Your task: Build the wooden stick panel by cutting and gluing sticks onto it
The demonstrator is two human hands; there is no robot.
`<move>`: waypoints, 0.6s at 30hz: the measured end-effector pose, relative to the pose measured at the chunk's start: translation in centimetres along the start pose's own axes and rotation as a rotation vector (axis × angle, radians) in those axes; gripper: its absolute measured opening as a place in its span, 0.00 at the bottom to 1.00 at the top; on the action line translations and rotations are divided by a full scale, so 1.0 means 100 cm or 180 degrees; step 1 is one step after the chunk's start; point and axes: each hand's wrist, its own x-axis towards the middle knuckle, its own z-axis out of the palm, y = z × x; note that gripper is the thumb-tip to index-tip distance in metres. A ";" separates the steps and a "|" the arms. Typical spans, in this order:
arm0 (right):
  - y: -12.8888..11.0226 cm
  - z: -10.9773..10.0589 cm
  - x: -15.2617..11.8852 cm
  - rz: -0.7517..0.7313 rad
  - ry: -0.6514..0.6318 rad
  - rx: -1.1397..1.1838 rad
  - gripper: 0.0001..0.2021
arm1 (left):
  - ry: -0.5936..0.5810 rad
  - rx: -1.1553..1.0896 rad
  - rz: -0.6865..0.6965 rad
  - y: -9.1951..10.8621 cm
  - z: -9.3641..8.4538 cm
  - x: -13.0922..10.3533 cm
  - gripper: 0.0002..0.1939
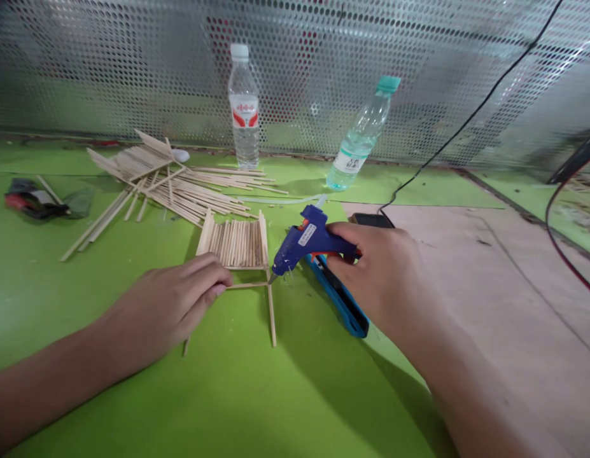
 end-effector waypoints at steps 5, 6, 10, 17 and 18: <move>-0.002 -0.001 0.001 0.0087 0.0000 -0.0012 0.16 | -0.0036 0.0072 0.0006 0.001 -0.001 0.000 0.24; -0.003 -0.001 0.001 0.0104 -0.0017 -0.0010 0.16 | -0.0022 0.0086 0.0014 0.001 -0.001 0.000 0.24; -0.004 -0.003 0.000 0.0090 -0.0078 0.0012 0.16 | 0.0034 0.0079 0.0025 0.000 0.000 -0.001 0.24; -0.005 -0.003 -0.002 0.0058 -0.0086 0.0016 0.15 | 0.0070 -0.0021 0.0051 -0.004 0.004 -0.003 0.23; -0.004 -0.002 -0.001 0.0062 -0.0074 0.0007 0.15 | 0.0073 -0.0010 0.0045 -0.004 0.004 -0.003 0.22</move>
